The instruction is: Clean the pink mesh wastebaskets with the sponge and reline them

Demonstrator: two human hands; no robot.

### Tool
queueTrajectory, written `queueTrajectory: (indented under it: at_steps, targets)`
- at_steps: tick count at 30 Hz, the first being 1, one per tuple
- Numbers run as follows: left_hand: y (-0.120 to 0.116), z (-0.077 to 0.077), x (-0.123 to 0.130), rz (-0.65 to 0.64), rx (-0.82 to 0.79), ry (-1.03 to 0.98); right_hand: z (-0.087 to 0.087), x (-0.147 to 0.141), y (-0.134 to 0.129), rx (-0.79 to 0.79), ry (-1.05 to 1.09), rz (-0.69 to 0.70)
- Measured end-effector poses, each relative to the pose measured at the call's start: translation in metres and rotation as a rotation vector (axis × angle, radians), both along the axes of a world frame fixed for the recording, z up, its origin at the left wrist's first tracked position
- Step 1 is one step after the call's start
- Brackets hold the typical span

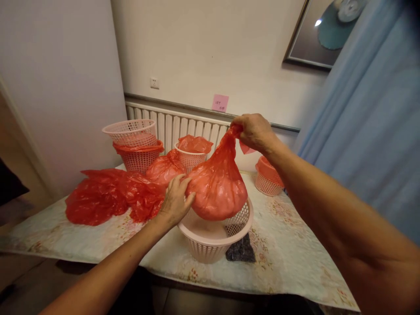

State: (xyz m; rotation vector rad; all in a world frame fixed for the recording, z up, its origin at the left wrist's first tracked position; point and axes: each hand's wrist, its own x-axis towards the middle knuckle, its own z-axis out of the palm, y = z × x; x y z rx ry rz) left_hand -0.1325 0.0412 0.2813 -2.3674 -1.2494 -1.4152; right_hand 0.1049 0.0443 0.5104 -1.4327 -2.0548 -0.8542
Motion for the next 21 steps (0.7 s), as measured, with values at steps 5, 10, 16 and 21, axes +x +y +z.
queueTrajectory:
  at_steps: [5, 10, 16, 21]
  targets:
    - [0.011, -0.005, -0.001, 0.1, -0.165, 0.067, -0.008, 0.004, -0.002, -0.085, -0.019, 0.125]
    - [0.022, -0.006, -0.001, 0.129, -0.285, 0.081, -0.026, 0.002, -0.005, -0.241, -0.077, 0.25]
    - [0.029, -0.003, 0.014, -0.005, -0.362, 0.025, -0.069, -0.006, -0.009, -0.311, -0.253, 0.281]
    - [0.019, 0.02, 0.041, -0.269, -0.421, -0.031, -0.093, -0.011, -0.012, -0.276, -0.355, 0.313]
